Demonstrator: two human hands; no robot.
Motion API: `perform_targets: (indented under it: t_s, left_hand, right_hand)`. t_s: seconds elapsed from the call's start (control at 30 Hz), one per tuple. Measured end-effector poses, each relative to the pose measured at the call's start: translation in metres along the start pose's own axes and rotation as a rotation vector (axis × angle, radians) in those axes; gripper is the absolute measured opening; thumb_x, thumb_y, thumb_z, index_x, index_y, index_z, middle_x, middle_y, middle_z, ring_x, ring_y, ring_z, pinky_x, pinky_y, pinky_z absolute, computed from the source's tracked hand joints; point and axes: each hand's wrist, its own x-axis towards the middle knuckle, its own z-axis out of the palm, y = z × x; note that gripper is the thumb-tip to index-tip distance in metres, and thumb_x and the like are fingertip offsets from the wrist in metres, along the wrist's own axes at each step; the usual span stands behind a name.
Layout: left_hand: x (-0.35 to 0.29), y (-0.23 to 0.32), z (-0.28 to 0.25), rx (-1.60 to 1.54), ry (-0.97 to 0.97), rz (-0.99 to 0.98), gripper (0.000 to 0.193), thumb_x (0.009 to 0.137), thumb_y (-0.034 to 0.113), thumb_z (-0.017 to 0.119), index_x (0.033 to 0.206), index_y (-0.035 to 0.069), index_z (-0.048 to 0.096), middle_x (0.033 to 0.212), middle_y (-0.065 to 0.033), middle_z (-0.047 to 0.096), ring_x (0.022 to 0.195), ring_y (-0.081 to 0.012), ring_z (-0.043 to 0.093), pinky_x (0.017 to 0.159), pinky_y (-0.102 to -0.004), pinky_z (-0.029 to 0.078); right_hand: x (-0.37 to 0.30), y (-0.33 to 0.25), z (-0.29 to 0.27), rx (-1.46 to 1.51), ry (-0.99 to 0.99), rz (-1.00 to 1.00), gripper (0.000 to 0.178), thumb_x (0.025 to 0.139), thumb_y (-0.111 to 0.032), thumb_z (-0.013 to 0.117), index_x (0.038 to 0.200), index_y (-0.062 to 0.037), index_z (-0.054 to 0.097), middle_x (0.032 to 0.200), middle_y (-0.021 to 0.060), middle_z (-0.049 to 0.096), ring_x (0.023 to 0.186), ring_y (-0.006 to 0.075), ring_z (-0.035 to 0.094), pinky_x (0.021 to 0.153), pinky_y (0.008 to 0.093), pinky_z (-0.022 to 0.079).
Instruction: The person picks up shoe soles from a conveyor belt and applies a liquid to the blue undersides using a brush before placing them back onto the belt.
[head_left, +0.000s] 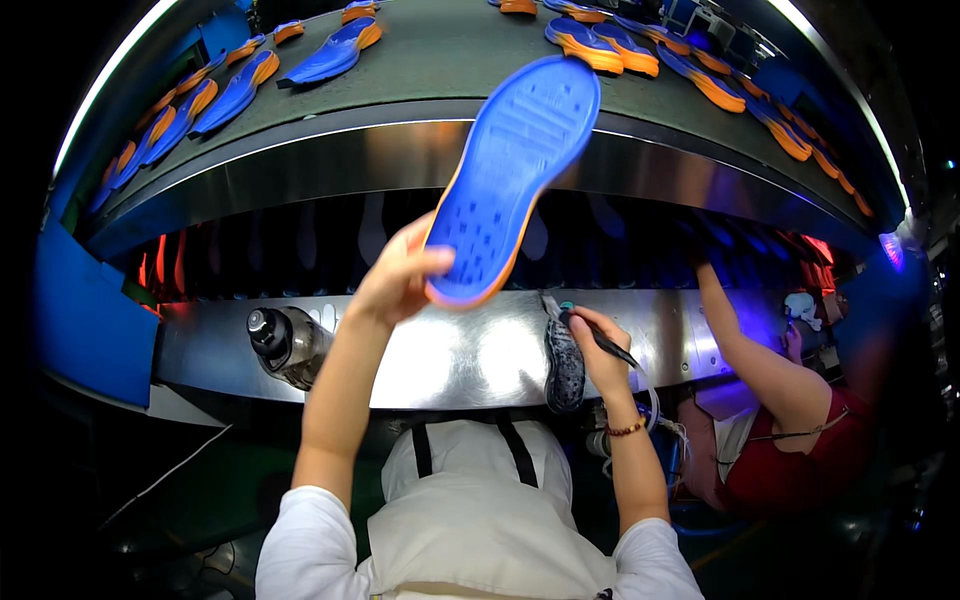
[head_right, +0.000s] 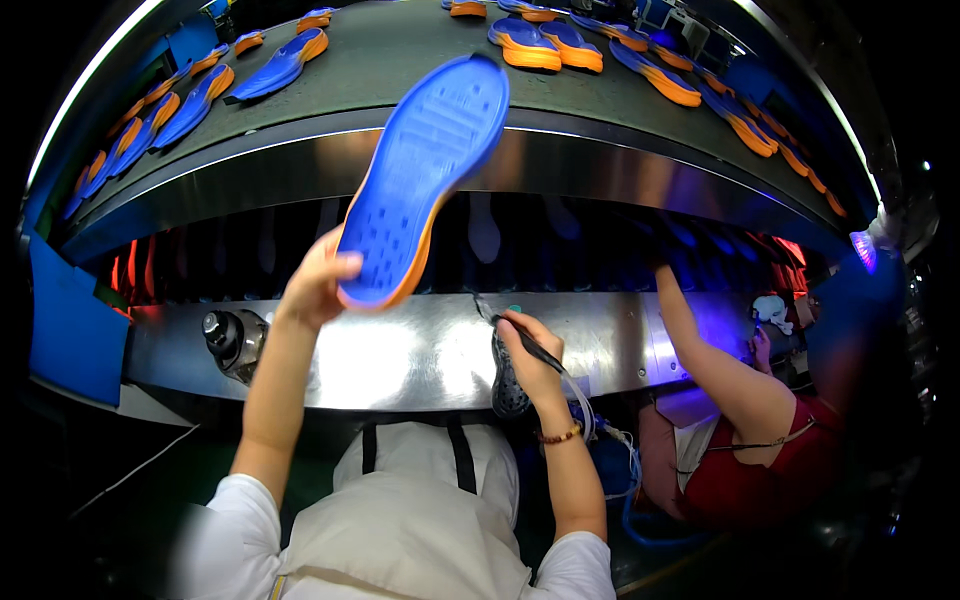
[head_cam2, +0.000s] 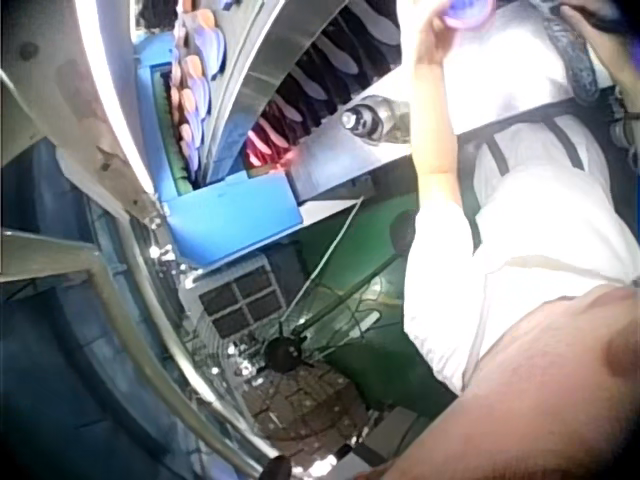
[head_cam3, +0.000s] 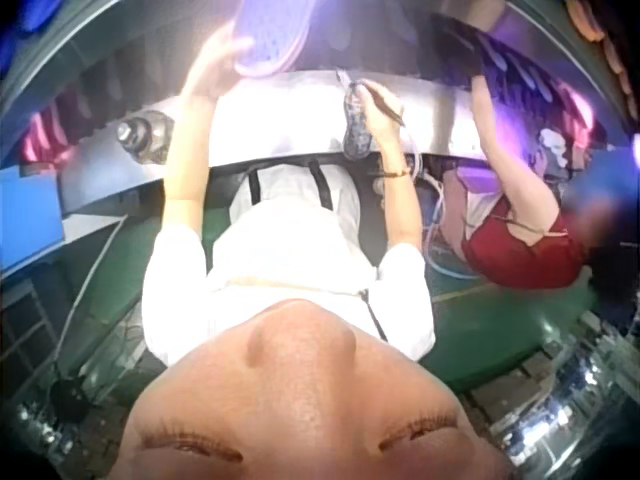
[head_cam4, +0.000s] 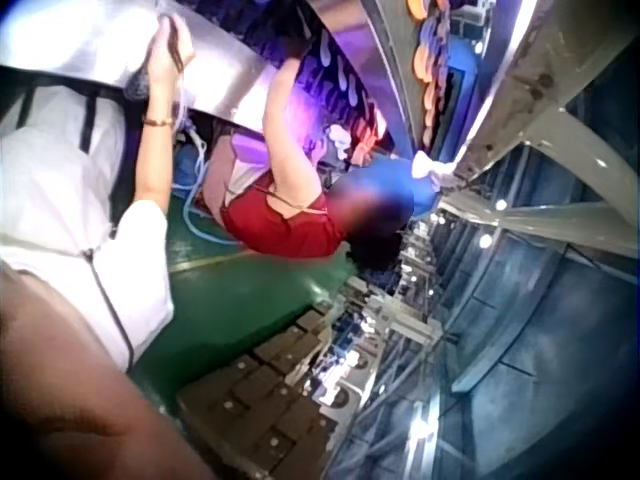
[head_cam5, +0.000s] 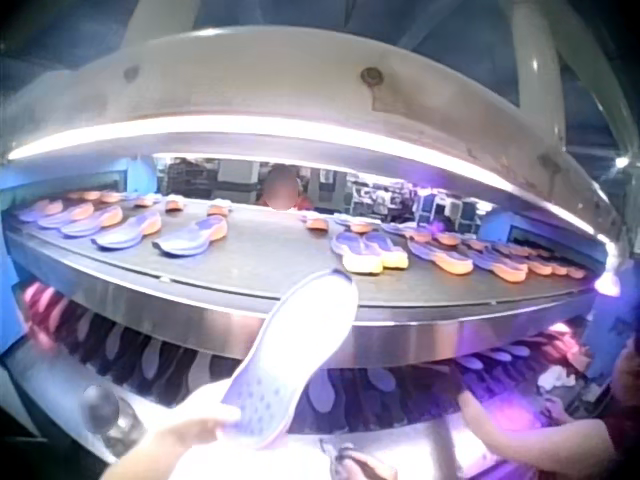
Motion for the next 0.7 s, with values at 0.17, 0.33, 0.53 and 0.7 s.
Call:
perform_targets:
  t_s: [0.17,0.33,0.53,0.7]
  left_hand:
    - [-0.066,-0.086,0.025,-0.863,-0.199,-0.188,0.080,0.075,0.048,0.063,0.132,0.002,0.030,0.119,-0.0255,0.047,0.104,-0.0350,0.054,0.091,-0.0446,0.043]
    - [-0.092,-0.148,0.008,-0.618,-0.038,-0.577,0.079,0.078,0.056,0.052,0.133,0.004,0.031,0.120,-0.0263,0.043,0.104,-0.0386,0.051,0.091,-0.0483,0.042]
    - [-0.074,-0.138,0.027,-0.817,0.001,-0.326,0.094,0.075,0.077,0.017,0.135,0.006,0.029,0.125,-0.0246,0.042,0.113,-0.0366,0.045,0.095,-0.0490,0.037]
    - [-0.075,-0.142,0.034,-0.894,-0.076,-0.324,0.098,0.072,0.080,0.010,0.133,0.007,0.033,0.120,-0.0238,0.046,0.110,-0.0362,0.047,0.092,-0.0486,0.038]
  right_hand:
    - [-0.016,0.019,-0.022,0.402,0.182,0.160,0.023,0.082,-0.006,0.059,0.103,0.0054,0.059,0.093,0.0127,0.063,0.080,0.0145,0.061,0.072,0.0239,0.050]
    - [-0.029,0.001,-0.023,0.647,0.211,0.117,0.024,0.080,-0.001,0.056,0.102,0.0084,0.055,0.100,0.0167,0.061,0.085,0.0185,0.061,0.078,0.0273,0.049]
    - [-0.033,-0.014,0.012,0.591,-0.221,0.170,0.022,0.078,-0.001,0.056,0.098,0.0077,0.058,0.097,0.0186,0.062,0.084,0.0182,0.060,0.077,0.0272,0.047]
    - [-0.009,-0.003,0.034,0.687,-0.176,0.195,0.018,0.081,-0.002,0.053,0.097,0.0050,0.059,0.093,0.0133,0.063,0.081,0.0149,0.059,0.075,0.0258,0.047]
